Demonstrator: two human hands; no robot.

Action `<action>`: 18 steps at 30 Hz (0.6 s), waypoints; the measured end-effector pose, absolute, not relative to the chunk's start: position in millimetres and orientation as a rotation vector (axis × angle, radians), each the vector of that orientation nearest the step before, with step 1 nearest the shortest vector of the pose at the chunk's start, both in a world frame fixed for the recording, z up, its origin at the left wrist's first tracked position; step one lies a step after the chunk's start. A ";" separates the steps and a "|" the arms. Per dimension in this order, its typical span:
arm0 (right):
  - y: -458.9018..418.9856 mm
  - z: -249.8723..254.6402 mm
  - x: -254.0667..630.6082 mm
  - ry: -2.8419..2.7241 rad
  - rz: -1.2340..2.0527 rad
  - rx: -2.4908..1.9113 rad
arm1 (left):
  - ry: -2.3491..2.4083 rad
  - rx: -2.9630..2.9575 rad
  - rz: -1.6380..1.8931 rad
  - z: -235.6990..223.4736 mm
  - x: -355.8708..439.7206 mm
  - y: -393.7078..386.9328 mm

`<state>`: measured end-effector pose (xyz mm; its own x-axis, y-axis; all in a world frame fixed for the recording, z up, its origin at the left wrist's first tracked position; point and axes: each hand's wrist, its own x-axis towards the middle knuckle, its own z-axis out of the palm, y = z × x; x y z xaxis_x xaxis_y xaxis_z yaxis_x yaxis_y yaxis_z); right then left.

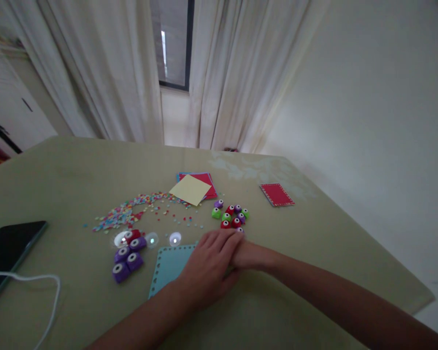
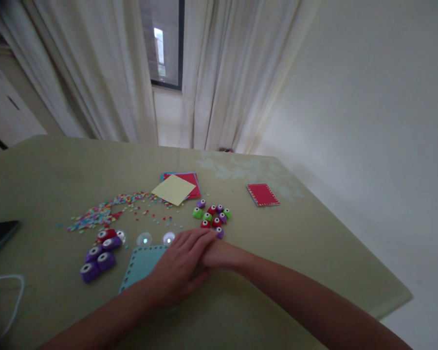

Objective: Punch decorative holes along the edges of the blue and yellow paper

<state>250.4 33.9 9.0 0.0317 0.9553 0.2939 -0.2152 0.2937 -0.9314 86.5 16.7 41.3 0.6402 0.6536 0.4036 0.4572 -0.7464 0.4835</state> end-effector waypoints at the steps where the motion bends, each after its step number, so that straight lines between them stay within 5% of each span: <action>1: 37.6 15.8 258.3 -1.263 1.150 -0.823 | 0.978 2.527 0.821 35.7 72.9 9.3; 5: 50.2 52.6 273.1 -2.009 1.410 -1.328 | 1.300 2.581 0.795 6.1 15.3 -19.0; 9: 54.5 86.1 267.7 -2.234 0.871 -1.659 | 1.380 2.681 0.730 -9.6 -9.4 -31.3; 13: 49.4 97.7 247.5 -2.279 0.525 -1.676 | 1.389 2.647 0.706 -6.4 -6.9 -32.2; 18: 50.7 94.6 195.1 -2.419 0.622 -1.366 | 1.170 2.674 0.614 4.8 -3.2 -35.9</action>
